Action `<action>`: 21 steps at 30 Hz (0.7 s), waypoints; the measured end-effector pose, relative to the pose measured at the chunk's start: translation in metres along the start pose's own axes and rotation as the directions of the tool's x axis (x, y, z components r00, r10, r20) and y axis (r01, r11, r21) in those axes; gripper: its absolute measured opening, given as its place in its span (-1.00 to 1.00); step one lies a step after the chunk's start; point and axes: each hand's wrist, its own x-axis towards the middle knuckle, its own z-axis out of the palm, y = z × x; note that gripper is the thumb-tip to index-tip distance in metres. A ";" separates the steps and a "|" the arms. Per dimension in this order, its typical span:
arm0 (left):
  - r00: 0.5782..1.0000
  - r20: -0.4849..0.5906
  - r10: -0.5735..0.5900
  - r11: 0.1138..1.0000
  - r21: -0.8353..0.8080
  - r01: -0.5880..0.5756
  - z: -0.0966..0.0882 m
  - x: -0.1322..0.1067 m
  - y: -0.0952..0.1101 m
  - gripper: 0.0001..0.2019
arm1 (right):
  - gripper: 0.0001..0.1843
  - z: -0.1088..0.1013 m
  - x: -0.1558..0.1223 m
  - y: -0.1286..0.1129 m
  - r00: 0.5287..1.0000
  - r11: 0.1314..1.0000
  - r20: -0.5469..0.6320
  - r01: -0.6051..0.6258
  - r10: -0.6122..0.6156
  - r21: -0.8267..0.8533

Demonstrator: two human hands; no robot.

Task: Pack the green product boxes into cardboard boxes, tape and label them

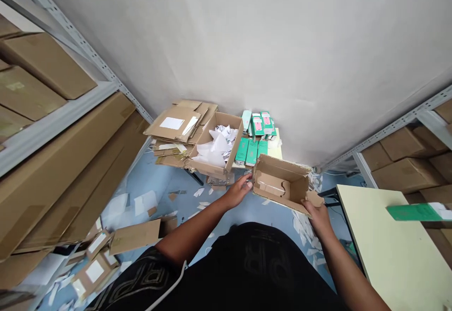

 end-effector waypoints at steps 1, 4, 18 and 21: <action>1.000 -0.026 0.000 1.000 -0.008 0.000 -0.007 -0.001 -0.001 -0.30 | -0.56 0.003 0.001 -0.003 1.000 1.000 0.012 -0.010 0.010 -0.005; 0.989 -0.150 0.013 1.000 0.015 -0.011 -0.032 -0.002 0.004 -0.38 | -0.57 0.009 0.005 -0.009 0.999 1.000 0.038 -0.008 0.009 -0.025; 0.932 -0.303 0.199 0.686 0.722 0.089 -0.168 0.085 0.058 -0.70 | -0.55 0.049 0.023 -0.053 0.990 0.999 0.138 0.037 -0.031 -0.040; 0.959 -0.218 0.179 0.586 0.807 0.074 -0.175 0.140 0.060 -0.67 | -0.58 0.056 0.028 -0.057 0.990 0.998 0.138 0.025 -0.016 -0.063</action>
